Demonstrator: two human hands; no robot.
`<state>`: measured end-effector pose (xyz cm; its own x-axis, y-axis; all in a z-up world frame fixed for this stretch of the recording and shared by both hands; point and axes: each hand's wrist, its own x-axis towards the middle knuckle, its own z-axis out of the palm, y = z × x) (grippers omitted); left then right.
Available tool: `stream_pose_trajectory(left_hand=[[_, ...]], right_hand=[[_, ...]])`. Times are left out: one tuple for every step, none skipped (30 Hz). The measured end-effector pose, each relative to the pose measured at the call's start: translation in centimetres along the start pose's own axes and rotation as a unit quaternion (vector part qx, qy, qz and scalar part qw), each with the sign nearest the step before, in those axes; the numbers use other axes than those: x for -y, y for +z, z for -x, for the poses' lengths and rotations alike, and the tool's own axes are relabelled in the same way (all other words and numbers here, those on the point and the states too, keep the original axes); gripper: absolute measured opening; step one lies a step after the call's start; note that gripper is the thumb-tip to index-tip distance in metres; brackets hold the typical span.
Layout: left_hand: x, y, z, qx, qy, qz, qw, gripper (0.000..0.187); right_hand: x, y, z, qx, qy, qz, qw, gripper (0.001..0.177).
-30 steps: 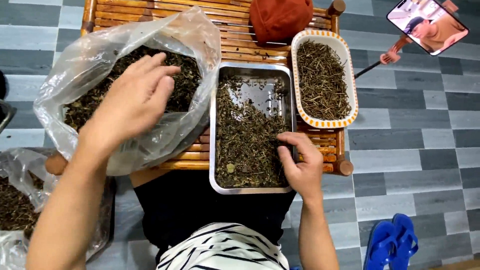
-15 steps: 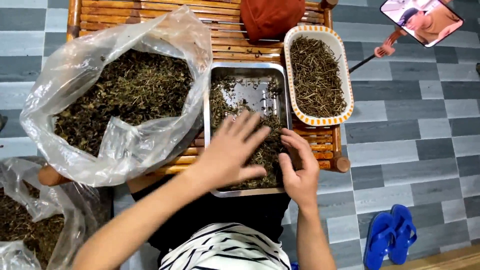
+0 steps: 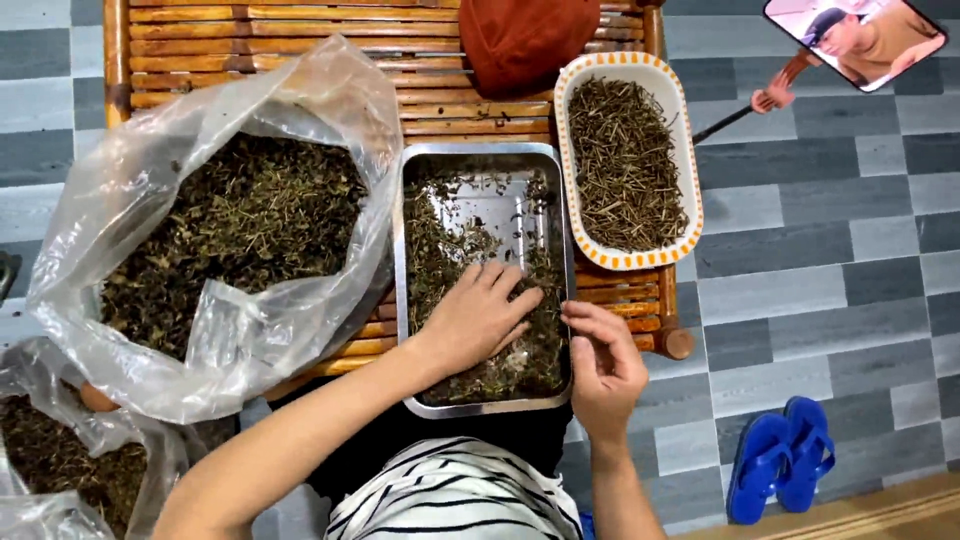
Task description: Sorting dried tea leaves by hand to remove stems and debris.
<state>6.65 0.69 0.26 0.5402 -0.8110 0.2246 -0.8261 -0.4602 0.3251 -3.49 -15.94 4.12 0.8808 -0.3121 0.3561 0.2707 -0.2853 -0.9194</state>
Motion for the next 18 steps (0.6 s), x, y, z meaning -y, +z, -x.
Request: stream_pose_trajectory(left_hand=[[0.2,0.1,0.0,0.001,-0.001,0.000,1.000,0.037],[0.5,0.2,0.0,-0.011,-0.007,0.036,0.999,0.032],[0.6,0.4,0.1,-0.024,-0.014,0.073,0.997,0.027],[0.4,-0.8,-0.2,-0.023,-0.018,0.073,0.997,0.027],[0.3,-2.1,-0.4,-0.002,-0.071,0.181,0.981,0.028],[0.2,-3.3,-0.6,0.019,-0.123,0.285,0.950,0.029],[0.1,-4.1,-0.6,0.021,-0.125,0.287,0.950,0.029],[0.0,-4.8,-0.6,-0.016,-0.172,0.374,0.911,0.028],[-0.1,-5.6,-0.7,-0.054,-0.216,0.457,0.861,0.027],[0.0,-5.3,-0.7,-0.052,-0.218,0.459,0.860,0.027],[0.0,-5.0,-0.6,-0.089,-0.245,0.537,0.803,0.029],[0.1,-4.7,-0.4,-0.125,-0.270,0.608,0.736,0.031],[-0.5,-4.1,-0.3,-0.124,-0.274,0.608,0.734,0.031],[-1.2,-3.4,-0.1,-0.150,-0.324,0.725,0.589,0.036],[-1.8,-2.8,0.1,-0.171,-0.359,0.815,0.422,0.040],[-2.3,-2.7,-0.1,-0.171,-0.361,0.814,0.421,0.040],[-2.8,-2.6,-0.3,-0.202,-0.373,0.840,0.339,0.043],[-3.3,-2.5,-0.5,-0.232,-0.381,0.858,0.254,0.047]], right_hand=[[-0.2,0.2,0.0,0.001,0.001,-0.001,1.000,0.014],[-0.4,0.3,0.0,0.000,-0.001,0.003,1.000,0.014],[-0.6,0.4,0.0,0.000,-0.002,0.007,1.000,0.014],[-0.8,0.4,-0.1,0.002,0.000,0.006,1.000,0.014],[-0.9,0.4,-0.2,0.008,0.003,-0.007,1.000,0.015],[-1.1,0.4,-0.3,0.013,0.005,-0.019,1.000,0.016],[-0.9,0.4,-0.6,0.013,0.009,-0.020,1.000,0.016],[-0.8,0.3,-0.9,0.021,0.011,-0.014,1.000,0.016],[-0.7,0.3,-1.2,0.028,0.012,-0.008,1.000,0.016],[-0.4,0.4,-1.6,0.028,0.016,-0.007,0.999,0.016],[-0.1,0.6,-1.9,0.026,0.033,-0.010,0.999,0.016],[0.2,0.8,-2.2,0.024,0.051,-0.013,0.998,0.017],[0.4,1.4,-2.4,0.026,0.055,-0.013,0.998,0.017],[0.7,2.0,-2.6,0.024,0.080,-0.040,0.996,0.020],[1.0,2.6,-2.8,0.021,0.104,-0.066,0.992,0.024],[0.8,3.3,-2.5,0.022,0.106,-0.066,0.992,0.024],[0.6,4.1,-2.2,0.002,0.152,-0.153,0.976,0.034],[0.5,4.9,-1.8,-0.018,0.197,-0.239,0.951,0.044]])
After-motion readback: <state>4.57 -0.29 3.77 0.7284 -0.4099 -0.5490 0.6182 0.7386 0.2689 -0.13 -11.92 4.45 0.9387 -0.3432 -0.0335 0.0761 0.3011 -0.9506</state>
